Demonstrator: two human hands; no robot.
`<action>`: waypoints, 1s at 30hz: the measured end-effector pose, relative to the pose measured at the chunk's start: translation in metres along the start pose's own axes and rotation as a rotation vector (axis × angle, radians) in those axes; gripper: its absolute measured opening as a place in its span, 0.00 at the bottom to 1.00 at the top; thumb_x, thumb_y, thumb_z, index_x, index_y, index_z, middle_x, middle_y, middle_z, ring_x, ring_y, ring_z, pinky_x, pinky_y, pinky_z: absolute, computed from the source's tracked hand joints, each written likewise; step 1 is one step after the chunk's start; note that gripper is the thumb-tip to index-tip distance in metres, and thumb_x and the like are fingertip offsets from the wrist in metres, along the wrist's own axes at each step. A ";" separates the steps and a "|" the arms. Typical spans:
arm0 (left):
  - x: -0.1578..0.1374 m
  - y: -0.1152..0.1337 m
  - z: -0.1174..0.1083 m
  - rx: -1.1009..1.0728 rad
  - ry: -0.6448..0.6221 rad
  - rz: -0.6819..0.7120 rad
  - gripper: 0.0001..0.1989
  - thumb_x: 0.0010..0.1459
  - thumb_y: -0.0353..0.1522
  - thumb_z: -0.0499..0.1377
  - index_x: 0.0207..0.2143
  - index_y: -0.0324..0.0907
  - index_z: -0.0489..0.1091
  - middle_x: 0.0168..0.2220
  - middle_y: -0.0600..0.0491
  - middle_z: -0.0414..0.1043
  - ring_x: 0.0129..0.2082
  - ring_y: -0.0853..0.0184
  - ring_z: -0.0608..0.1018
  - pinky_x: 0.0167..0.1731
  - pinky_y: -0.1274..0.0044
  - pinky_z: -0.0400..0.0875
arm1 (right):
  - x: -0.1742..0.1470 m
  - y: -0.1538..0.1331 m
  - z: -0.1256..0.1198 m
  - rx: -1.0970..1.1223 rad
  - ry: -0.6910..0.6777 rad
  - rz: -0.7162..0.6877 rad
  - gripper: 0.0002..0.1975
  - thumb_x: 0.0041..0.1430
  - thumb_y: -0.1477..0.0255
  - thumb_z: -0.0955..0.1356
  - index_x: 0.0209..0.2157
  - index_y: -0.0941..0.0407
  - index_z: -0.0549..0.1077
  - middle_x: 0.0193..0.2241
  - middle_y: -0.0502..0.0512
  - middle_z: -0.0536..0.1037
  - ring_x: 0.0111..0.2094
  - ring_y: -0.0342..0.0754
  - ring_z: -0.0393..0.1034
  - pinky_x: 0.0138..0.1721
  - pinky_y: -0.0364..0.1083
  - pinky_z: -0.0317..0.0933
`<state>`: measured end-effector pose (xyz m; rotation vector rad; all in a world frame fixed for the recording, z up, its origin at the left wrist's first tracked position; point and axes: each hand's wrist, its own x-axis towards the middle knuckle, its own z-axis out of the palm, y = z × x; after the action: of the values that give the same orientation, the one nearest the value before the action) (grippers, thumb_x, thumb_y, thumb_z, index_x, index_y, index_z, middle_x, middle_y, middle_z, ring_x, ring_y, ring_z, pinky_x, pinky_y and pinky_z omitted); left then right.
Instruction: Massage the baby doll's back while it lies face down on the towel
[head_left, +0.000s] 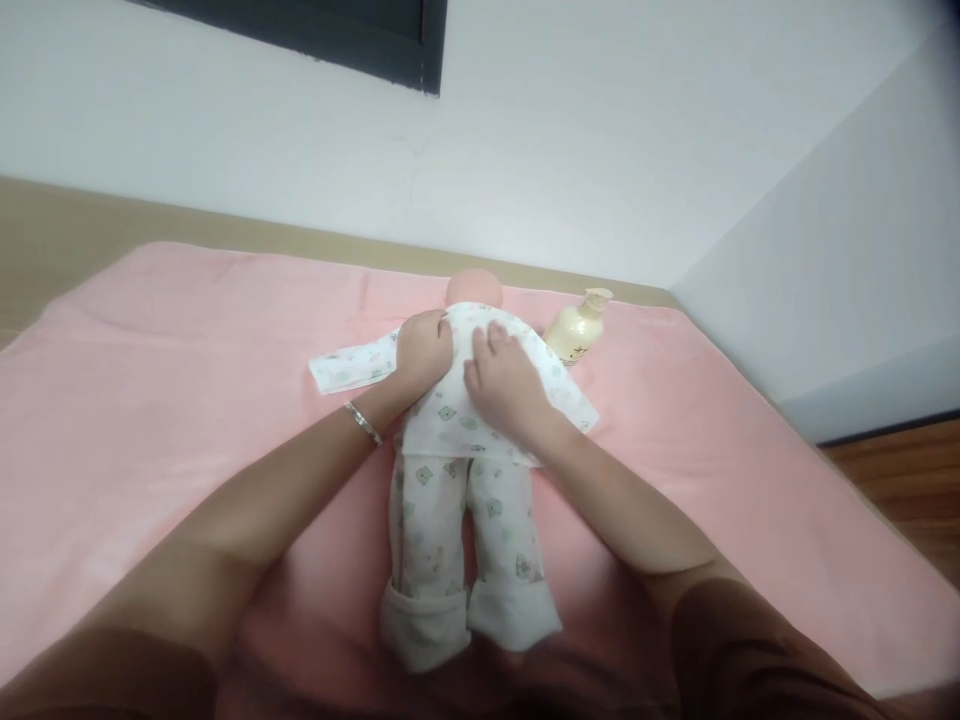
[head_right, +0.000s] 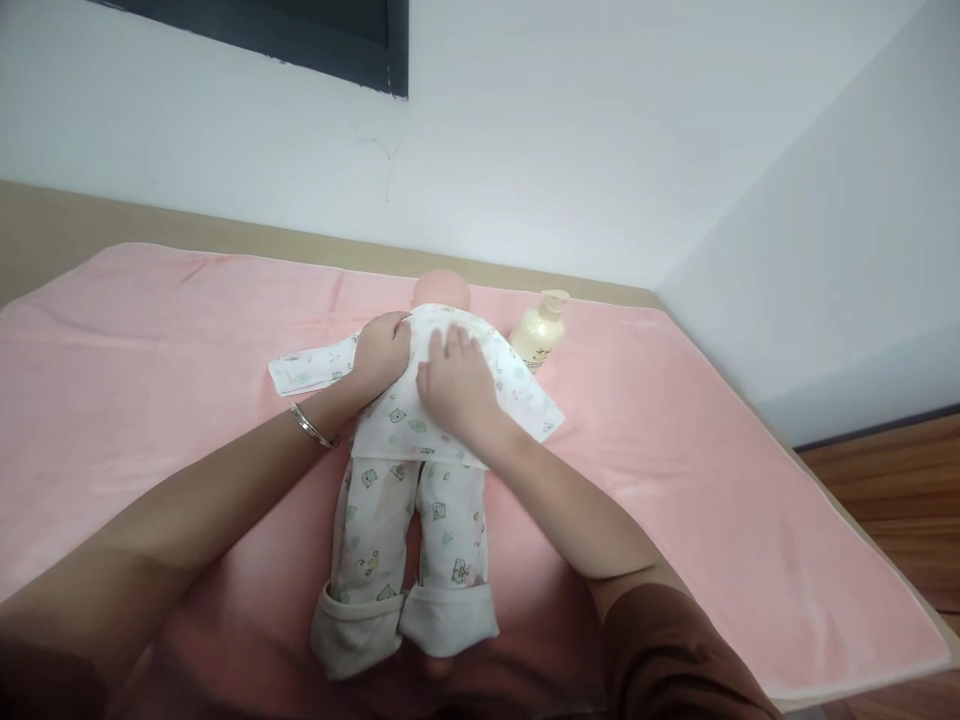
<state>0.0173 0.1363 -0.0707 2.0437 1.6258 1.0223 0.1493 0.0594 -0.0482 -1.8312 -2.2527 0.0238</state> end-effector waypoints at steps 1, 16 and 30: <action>0.001 0.000 -0.001 0.008 -0.010 -0.003 0.20 0.66 0.30 0.44 0.39 0.40 0.77 0.44 0.43 0.81 0.46 0.57 0.80 0.52 0.67 0.73 | -0.001 -0.004 0.003 0.017 0.016 -0.075 0.32 0.71 0.71 0.55 0.70 0.73 0.57 0.73 0.74 0.54 0.76 0.64 0.46 0.77 0.62 0.39; -0.020 0.026 0.002 0.236 -0.108 0.104 0.27 0.67 0.32 0.46 0.62 0.22 0.65 0.66 0.30 0.65 0.69 0.45 0.66 0.72 0.58 0.55 | 0.011 0.009 -0.015 0.047 -0.013 0.166 0.29 0.73 0.68 0.53 0.64 0.72 0.66 0.63 0.78 0.71 0.67 0.68 0.63 0.67 0.62 0.59; -0.047 0.046 -0.001 0.235 -0.257 0.141 0.30 0.69 0.31 0.45 0.71 0.31 0.56 0.76 0.38 0.47 0.77 0.45 0.50 0.75 0.51 0.46 | 0.055 0.057 0.000 0.212 -0.058 0.207 0.34 0.75 0.57 0.50 0.67 0.66 0.63 0.70 0.72 0.63 0.73 0.64 0.53 0.73 0.66 0.44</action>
<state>0.0444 0.0786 -0.0549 2.3593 1.5459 0.5989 0.1937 0.1250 -0.0481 -1.9587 -1.9991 0.3419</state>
